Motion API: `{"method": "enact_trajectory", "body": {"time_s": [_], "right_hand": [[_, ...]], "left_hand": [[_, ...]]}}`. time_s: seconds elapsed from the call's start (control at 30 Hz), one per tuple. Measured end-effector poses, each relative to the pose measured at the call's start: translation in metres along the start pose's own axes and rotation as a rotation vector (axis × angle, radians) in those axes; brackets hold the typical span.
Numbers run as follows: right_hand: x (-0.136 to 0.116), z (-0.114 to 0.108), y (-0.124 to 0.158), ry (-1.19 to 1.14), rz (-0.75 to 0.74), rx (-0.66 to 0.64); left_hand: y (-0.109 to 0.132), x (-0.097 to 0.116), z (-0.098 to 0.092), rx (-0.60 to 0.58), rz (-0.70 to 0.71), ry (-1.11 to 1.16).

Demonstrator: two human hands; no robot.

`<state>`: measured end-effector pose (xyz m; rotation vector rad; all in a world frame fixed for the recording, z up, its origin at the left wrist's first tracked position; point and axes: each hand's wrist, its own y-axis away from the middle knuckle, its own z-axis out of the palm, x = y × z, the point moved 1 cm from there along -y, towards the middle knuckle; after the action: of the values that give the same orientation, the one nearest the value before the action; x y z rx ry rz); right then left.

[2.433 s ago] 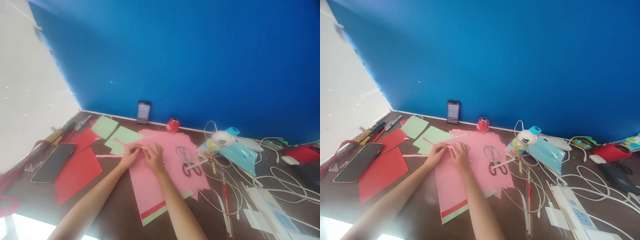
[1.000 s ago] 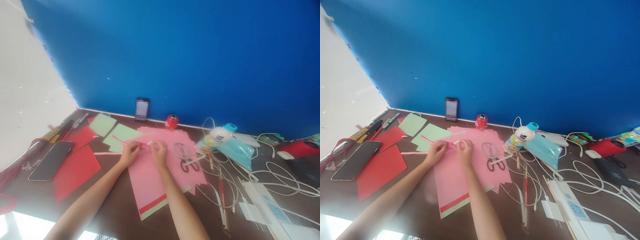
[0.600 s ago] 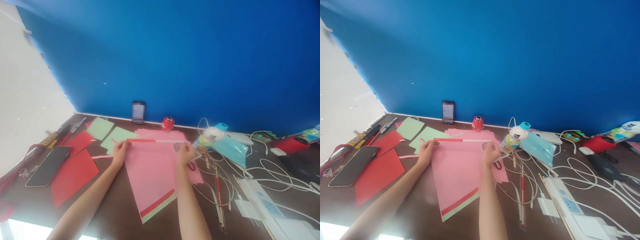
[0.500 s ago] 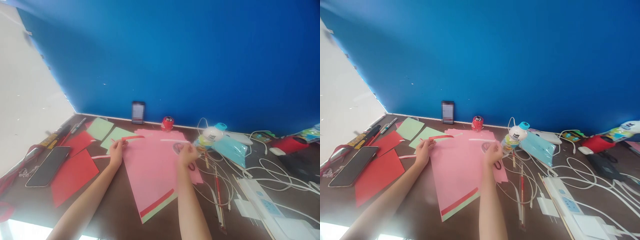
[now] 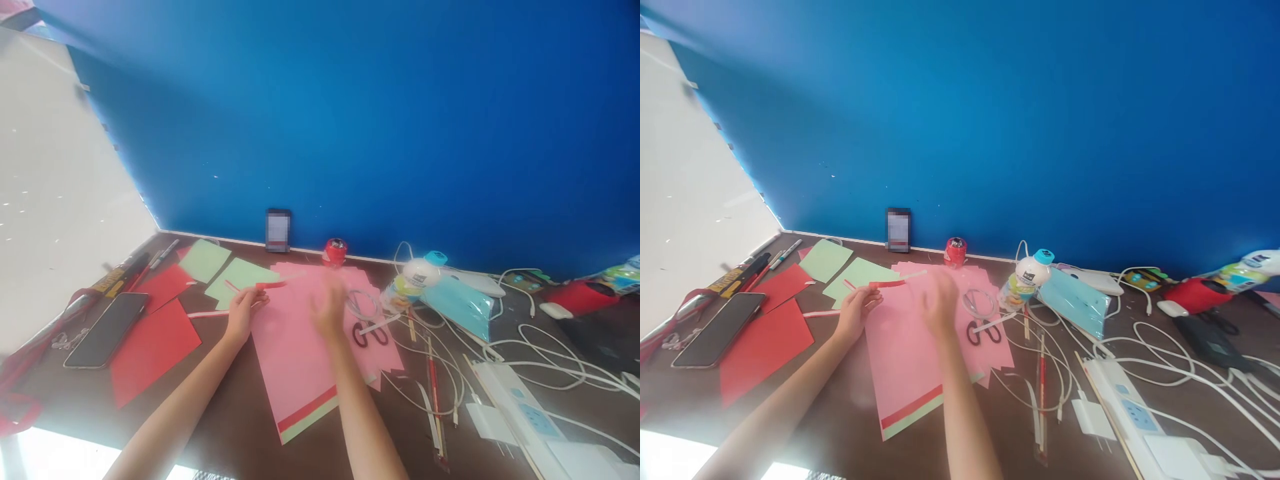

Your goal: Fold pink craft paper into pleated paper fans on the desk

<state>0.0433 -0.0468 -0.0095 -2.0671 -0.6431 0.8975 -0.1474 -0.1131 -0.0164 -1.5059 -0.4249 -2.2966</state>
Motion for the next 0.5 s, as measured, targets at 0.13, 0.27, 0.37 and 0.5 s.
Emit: {"method": "enact_trajectory", "body": {"time_s": [0.13,0.27,0.37,0.5], "right_hand": [[-0.037,0.026,0.009,-0.132,-0.192,-0.198],[-0.044,0.032,0.017,-0.218,-0.131,-0.155],[-0.038,0.024,0.014,-0.298,-0.012,-0.106],[-0.03,0.01,-0.006,-0.413,0.25,-0.098]], "left_hand": [[0.014,-0.002,0.014,-0.064,-0.048,-0.024],[0.025,0.001,0.026,-0.164,-0.088,-0.074],[0.03,0.004,0.027,-0.311,-0.091,-0.327],[0.031,0.002,0.011,-0.374,0.271,-1.06]]}}
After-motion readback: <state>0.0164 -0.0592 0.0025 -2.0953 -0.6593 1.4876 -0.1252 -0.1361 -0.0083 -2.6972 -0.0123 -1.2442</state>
